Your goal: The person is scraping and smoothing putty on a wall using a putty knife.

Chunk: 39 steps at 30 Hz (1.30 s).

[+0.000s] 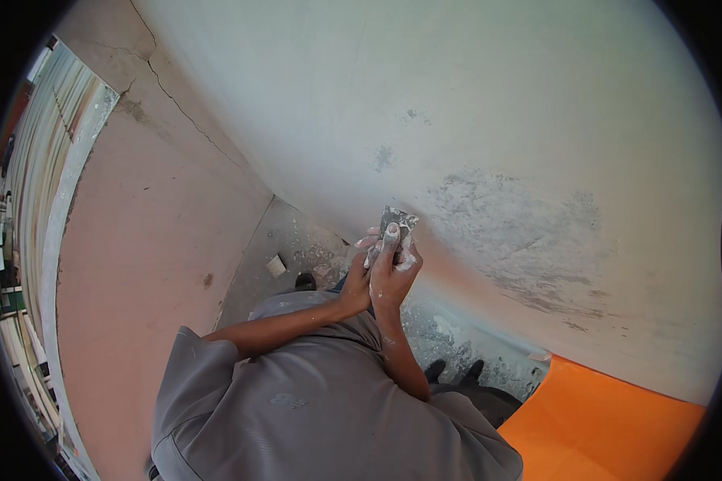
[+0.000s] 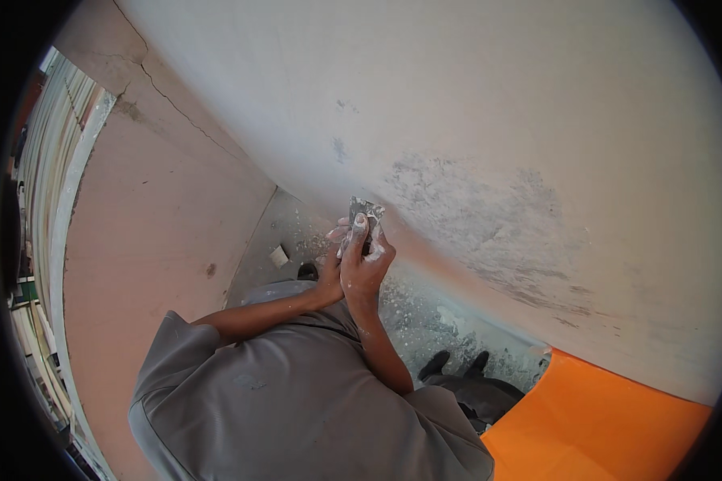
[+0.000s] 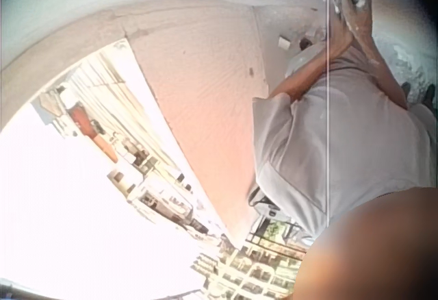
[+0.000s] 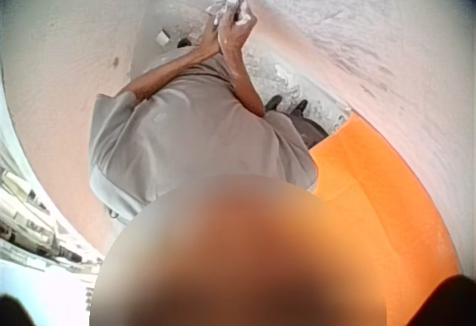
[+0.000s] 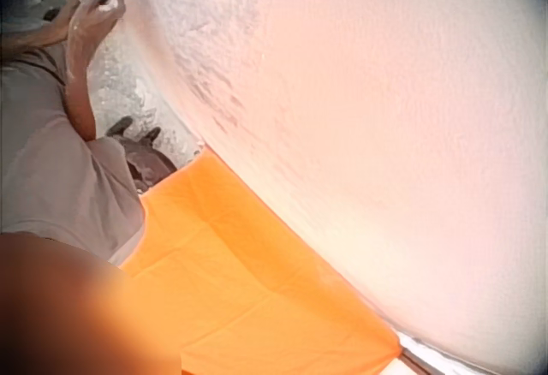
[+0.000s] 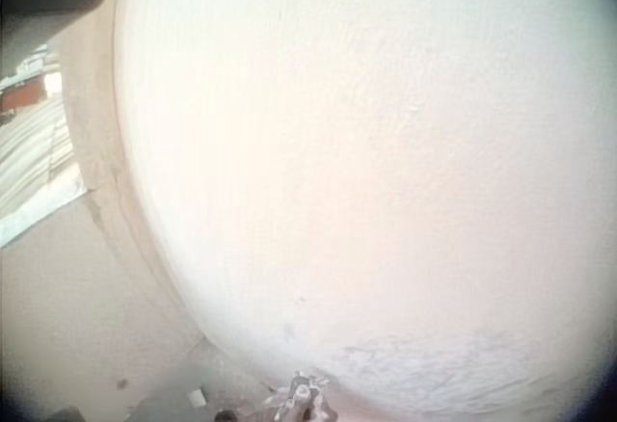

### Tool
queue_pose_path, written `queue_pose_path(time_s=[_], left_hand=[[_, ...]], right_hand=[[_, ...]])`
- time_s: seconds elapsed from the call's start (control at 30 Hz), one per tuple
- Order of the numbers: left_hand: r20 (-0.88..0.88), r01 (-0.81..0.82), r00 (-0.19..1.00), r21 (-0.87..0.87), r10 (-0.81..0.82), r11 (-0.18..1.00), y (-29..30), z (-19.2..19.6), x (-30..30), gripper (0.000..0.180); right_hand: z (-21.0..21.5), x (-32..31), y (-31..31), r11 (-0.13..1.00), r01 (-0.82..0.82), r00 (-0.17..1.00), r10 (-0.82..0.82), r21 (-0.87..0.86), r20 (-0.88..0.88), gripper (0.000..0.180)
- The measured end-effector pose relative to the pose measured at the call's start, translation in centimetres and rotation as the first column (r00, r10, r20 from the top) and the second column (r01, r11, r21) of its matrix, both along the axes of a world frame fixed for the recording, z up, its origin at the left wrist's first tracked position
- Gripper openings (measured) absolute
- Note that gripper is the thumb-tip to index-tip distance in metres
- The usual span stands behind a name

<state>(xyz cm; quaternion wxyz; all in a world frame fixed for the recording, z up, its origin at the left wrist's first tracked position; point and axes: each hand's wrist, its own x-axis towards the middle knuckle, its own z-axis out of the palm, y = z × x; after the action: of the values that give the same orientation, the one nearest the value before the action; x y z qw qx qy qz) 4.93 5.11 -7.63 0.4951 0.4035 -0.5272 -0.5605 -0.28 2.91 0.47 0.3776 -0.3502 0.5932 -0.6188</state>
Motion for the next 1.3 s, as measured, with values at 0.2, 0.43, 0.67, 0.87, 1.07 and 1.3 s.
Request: queue_pose_path(time_s=[0.2,0.43,0.67,0.87,1.07,1.3], left_hand=[[-0.074,0.179,0.983,0.223,-0.167,0.958,-1.1,1.7,1.3,0.033],[0.127,0.091,0.987,0.059,-0.098,0.994,-1.7,3.0,1.8,0.027],[0.388,0.141,0.905,0.106,-0.172,0.984,-3.6,5.1,5.0,0.027],[0.603,0.08,0.776,0.194,-0.184,0.978,-4.5,8.1,5.9,0.031],[0.772,0.11,0.635,-0.037,-0.042,0.993,-5.2,8.2,7.0,0.029],[0.849,0.077,0.527,-0.093,0.039,0.993,-5.9,9.6,7.5,0.027]], right_hand=[[-2.1,-0.9,-0.4,0.997,0.034,0.981,-0.046,0.064,0.186,0.028],[-2.2,-0.2,-1.3,0.995,0.093,0.991,-0.096,0.035,0.095,0.031],[-2.2,1.9,-2.0,0.988,0.143,0.916,-0.153,0.055,0.37,0.039],[-1.8,2.7,-2.8,0.99,0.138,0.824,-0.137,0.041,0.55,0.044],[-2.1,4.1,-3.4,0.985,0.171,0.722,-0.128,0.004,0.68,0.043],[-2.0,4.9,-3.5,0.98,0.166,0.496,0.013,-0.109,0.868,0.036]])
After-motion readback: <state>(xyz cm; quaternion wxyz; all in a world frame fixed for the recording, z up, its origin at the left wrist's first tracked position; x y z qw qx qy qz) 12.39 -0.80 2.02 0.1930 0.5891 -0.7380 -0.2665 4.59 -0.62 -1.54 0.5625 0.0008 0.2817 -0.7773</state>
